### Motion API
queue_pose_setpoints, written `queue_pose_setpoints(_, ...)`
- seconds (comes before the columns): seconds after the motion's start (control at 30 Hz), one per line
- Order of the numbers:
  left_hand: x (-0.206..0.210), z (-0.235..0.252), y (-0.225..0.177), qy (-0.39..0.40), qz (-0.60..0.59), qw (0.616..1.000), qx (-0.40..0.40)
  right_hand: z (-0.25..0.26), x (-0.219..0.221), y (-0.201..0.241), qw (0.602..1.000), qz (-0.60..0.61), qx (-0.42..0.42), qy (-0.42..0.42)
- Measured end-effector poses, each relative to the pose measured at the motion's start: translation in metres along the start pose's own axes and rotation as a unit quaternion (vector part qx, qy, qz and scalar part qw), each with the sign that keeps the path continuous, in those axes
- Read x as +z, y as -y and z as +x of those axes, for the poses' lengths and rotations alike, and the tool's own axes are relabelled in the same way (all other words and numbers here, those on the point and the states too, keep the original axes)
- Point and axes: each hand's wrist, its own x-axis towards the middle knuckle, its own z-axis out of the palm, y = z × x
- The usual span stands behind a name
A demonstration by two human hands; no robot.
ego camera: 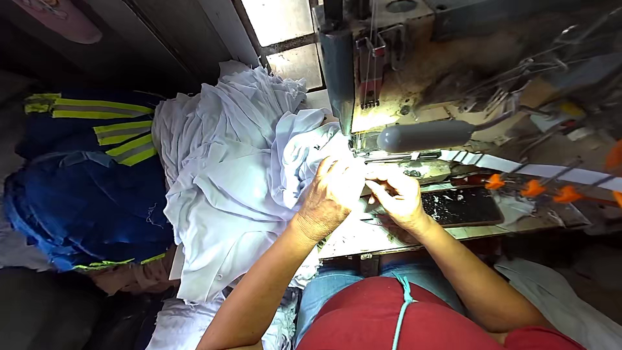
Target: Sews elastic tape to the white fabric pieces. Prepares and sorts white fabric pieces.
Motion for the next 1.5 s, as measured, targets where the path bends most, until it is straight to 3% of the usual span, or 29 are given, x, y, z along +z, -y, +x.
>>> queue_pose_setpoints(0.3, 0.005, -0.004, -0.002, 0.057, -0.003, 0.994, -0.095, -0.007, -0.005, 0.013, 0.979, -0.173, -0.104, 0.028)
queue_pose_setpoints(0.47, -0.016, -0.009, 0.004, -0.004, -0.041, 0.986, -0.164, -0.037, -0.014, 0.013, 0.968, -0.222, -0.109, 0.030)
queue_pose_setpoints(0.6, -0.041, -0.034, 0.043, -0.017, -0.044, 0.965, -0.257, -0.066, -0.019, 0.017, 0.953, -0.273, -0.067, 0.111)
queue_pose_setpoints(0.8, -0.039, -0.069, 0.117, -0.036, -0.199, 0.880, -0.429, -0.085, -0.006, 0.009, 0.929, -0.336, -0.042, 0.150)
queue_pose_setpoints(0.9, -0.034, -0.064, 0.133, 0.048, -0.234, 0.874, -0.424, -0.083, -0.003, 0.005, 0.916, -0.366, -0.057, 0.153)
queue_pose_setpoints(1.0, -0.026, -0.050, 0.137, 0.123, -0.250, 0.892, -0.355, -0.079, 0.000, 0.002, 0.910, -0.380, -0.075, 0.149)
queue_pose_setpoints(1.17, 0.014, -0.042, 0.150, 0.105, -0.288, 0.910, -0.278, -0.078, 0.000, -0.002, 0.913, -0.376, -0.076, 0.137)
queue_pose_setpoints(1.27, 0.018, -0.040, 0.152, 0.118, -0.257, 0.918, -0.278, -0.077, -0.001, -0.001, 0.915, -0.372, -0.074, 0.133)
queue_pose_setpoints(1.37, -0.011, -0.039, 0.150, 0.147, -0.185, 0.901, -0.364, -0.076, -0.005, 0.001, 0.920, -0.359, -0.063, 0.141)
queue_pose_setpoints(1.43, -0.052, -0.052, 0.145, 0.071, -0.149, 0.898, -0.409, -0.074, -0.009, 0.001, 0.929, -0.337, -0.049, 0.142)
queue_pose_setpoints(1.5, -0.104, -0.074, 0.121, -0.033, -0.102, 0.911, -0.398, -0.073, -0.013, 0.002, 0.945, -0.296, -0.021, 0.138)
